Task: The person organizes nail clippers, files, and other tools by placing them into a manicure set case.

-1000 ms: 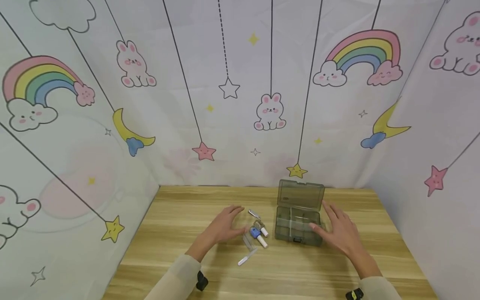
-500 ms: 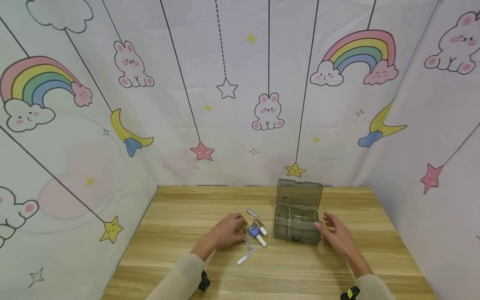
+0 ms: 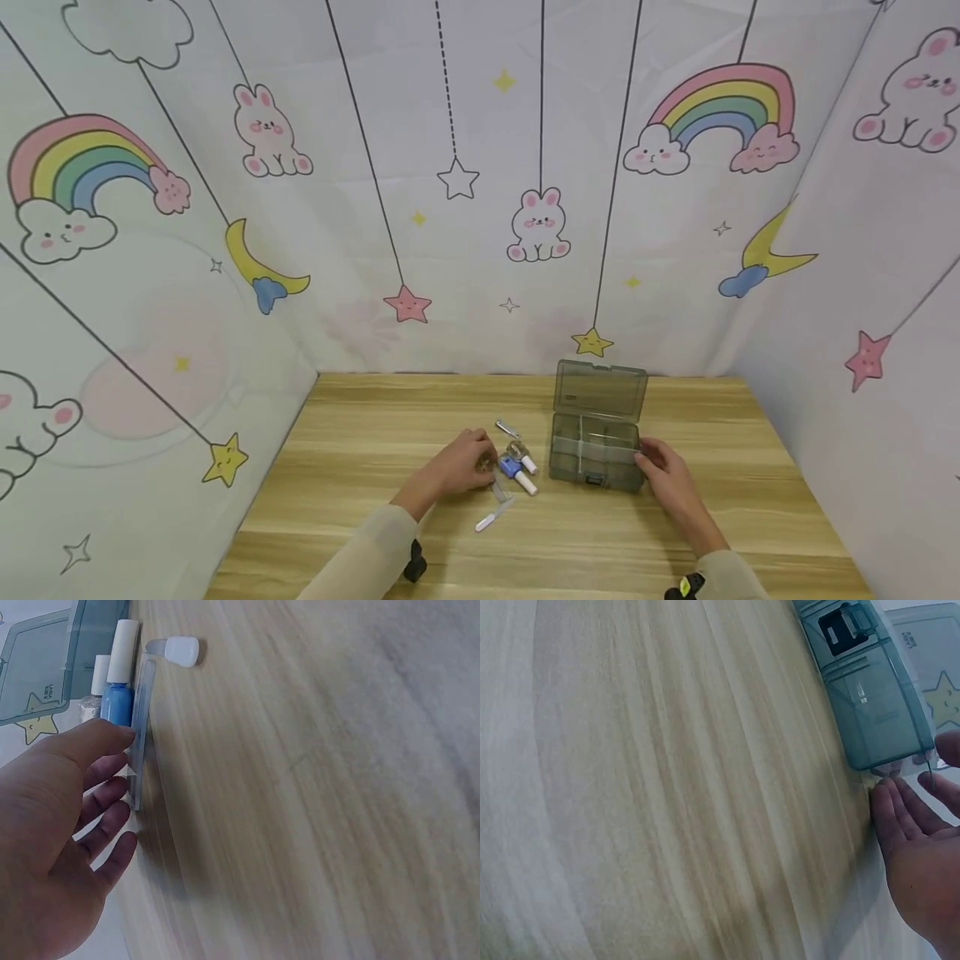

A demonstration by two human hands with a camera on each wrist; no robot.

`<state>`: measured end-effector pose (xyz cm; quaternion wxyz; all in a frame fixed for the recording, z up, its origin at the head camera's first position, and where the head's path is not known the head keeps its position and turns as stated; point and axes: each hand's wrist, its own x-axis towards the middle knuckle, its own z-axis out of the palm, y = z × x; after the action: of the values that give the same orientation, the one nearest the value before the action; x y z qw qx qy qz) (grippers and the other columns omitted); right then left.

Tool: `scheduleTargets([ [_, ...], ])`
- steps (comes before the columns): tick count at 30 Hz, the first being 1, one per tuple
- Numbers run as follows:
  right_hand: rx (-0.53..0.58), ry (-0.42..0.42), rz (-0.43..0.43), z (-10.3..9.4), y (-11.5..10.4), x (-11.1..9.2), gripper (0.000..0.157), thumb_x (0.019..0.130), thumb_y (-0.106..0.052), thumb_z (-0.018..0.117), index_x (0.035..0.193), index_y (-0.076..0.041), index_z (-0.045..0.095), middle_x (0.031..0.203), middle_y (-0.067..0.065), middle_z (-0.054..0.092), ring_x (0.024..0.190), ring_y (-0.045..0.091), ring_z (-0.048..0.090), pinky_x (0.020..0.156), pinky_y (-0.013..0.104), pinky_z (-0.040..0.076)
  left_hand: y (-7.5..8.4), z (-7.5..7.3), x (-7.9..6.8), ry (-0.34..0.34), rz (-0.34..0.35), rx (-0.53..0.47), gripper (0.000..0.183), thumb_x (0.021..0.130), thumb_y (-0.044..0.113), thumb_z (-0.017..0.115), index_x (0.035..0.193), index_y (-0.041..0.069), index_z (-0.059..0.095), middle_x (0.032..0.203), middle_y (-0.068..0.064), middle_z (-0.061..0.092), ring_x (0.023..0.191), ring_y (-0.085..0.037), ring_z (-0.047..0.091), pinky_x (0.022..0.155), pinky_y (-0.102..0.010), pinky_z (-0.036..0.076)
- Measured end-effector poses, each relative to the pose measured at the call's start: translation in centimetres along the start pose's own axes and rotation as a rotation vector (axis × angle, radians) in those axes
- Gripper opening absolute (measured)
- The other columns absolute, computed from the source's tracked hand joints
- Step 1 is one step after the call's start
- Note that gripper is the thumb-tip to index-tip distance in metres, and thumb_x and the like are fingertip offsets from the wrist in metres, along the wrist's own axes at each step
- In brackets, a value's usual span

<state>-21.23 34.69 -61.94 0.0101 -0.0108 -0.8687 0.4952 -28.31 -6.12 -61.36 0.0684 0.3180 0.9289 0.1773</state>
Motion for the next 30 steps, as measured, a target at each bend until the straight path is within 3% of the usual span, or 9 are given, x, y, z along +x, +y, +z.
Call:
scheduleTargets([
  [8,-0.008,0.018,-0.023,0.2,0.6,0.1,0.057,0.114,-0.03,0.052,0.154,0.01,0.043,0.152,0.034,0.049,0.137,0.048,0.049,0.092,0.006,0.039,0.1,-0.6,-0.2,-0.062,-0.044,-0.083,0.01,0.094,0.024,0.079,0.101,0.019,0.076,0.104,0.008,0.055,0.097,-0.01,0.045,0.083,-0.027,0.047],
  [19,0.032,0.038,0.029,0.5,1.0,-0.2,0.054,0.114,-0.027,0.053,0.152,0.011,0.045,0.15,0.034,0.051,0.134,0.041,0.054,0.089,0.007,0.042,0.2,-1.0,-0.6,-0.108,-0.013,-0.189,0.006,0.099,0.018,0.078,0.099,0.017,0.072,0.093,0.012,0.061,0.082,-0.002,0.056,0.077,-0.022,0.052],
  [23,0.057,0.034,0.046,0.5,1.0,-0.2,0.055,0.113,-0.028,0.053,0.152,0.01,0.045,0.15,0.033,0.051,0.125,0.012,0.057,0.089,0.006,0.042,0.4,-1.0,-0.9,-0.104,-0.007,-0.21,0.005,0.101,0.016,0.075,0.097,0.018,0.073,0.094,0.011,0.063,0.082,-0.002,0.056,0.078,-0.023,0.052],
  [26,0.061,0.038,0.048,0.4,1.0,-0.2,0.055,0.113,-0.029,0.054,0.153,0.008,0.046,0.149,0.032,0.052,0.113,-0.01,0.049,0.089,0.007,0.043,0.5,-1.0,-0.9,-0.098,0.002,-0.201,0.008,0.1,0.014,0.075,0.096,0.02,0.073,0.096,0.011,0.062,0.083,-0.002,0.056,0.079,-0.022,0.052],
  [30,0.057,0.046,0.04,0.5,1.1,-0.2,0.055,0.113,-0.029,0.054,0.152,0.009,0.047,0.148,0.032,0.053,0.109,-0.015,0.045,0.088,0.007,0.043,0.3,-0.8,-0.9,-0.089,0.024,-0.186,0.008,0.099,0.014,0.076,0.096,0.02,0.073,0.097,0.011,0.063,0.085,-0.001,0.056,0.081,-0.022,0.052],
])
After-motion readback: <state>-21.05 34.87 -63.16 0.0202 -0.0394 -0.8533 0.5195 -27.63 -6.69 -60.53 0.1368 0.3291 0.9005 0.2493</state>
